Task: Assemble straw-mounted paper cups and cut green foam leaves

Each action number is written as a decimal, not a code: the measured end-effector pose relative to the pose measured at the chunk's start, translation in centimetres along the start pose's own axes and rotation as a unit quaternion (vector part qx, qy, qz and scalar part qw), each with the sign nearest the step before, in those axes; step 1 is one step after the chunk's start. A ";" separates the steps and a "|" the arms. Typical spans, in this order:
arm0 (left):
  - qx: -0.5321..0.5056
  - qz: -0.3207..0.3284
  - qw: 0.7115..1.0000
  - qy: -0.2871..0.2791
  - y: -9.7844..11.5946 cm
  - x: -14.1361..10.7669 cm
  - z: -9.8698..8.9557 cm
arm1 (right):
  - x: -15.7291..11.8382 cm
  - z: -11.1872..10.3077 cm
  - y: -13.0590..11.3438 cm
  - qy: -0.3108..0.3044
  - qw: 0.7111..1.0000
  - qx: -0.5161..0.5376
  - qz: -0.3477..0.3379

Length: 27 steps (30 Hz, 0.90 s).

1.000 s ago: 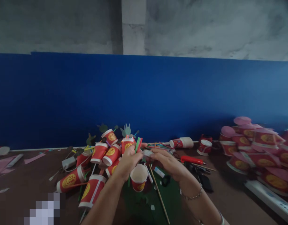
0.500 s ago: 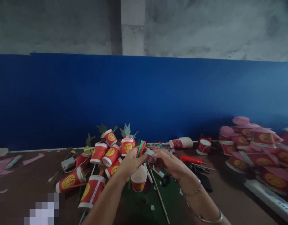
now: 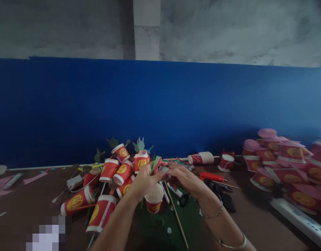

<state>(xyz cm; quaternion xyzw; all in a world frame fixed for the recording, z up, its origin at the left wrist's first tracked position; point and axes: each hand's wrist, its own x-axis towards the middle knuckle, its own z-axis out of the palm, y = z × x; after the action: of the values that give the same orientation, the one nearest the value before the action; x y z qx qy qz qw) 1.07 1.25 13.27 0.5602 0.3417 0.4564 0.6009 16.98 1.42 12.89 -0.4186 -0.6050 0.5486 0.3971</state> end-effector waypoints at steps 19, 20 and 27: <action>-0.034 -0.038 0.999 -0.016 -0.1 0.0 -0.1 | -0.5 -1.0 0.0 -0.041 0.999 -0.005 -0.036; -0.034 -0.037 0.998 -0.022 -0.2 0.0 -0.2 | -0.5 -1.0 -0.1 -0.040 0.999 0.001 -0.036; -0.013 -0.019 1.000 -0.008 0.2 -0.1 0.0 | -0.2 -0.7 0.2 -0.052 0.998 0.022 -0.024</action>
<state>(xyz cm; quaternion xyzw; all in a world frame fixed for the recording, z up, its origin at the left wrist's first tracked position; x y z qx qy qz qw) 1.02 1.09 13.45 0.5494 0.3411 0.4446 0.6198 17.66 1.48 12.70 -0.3655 -0.6225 0.5733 0.3876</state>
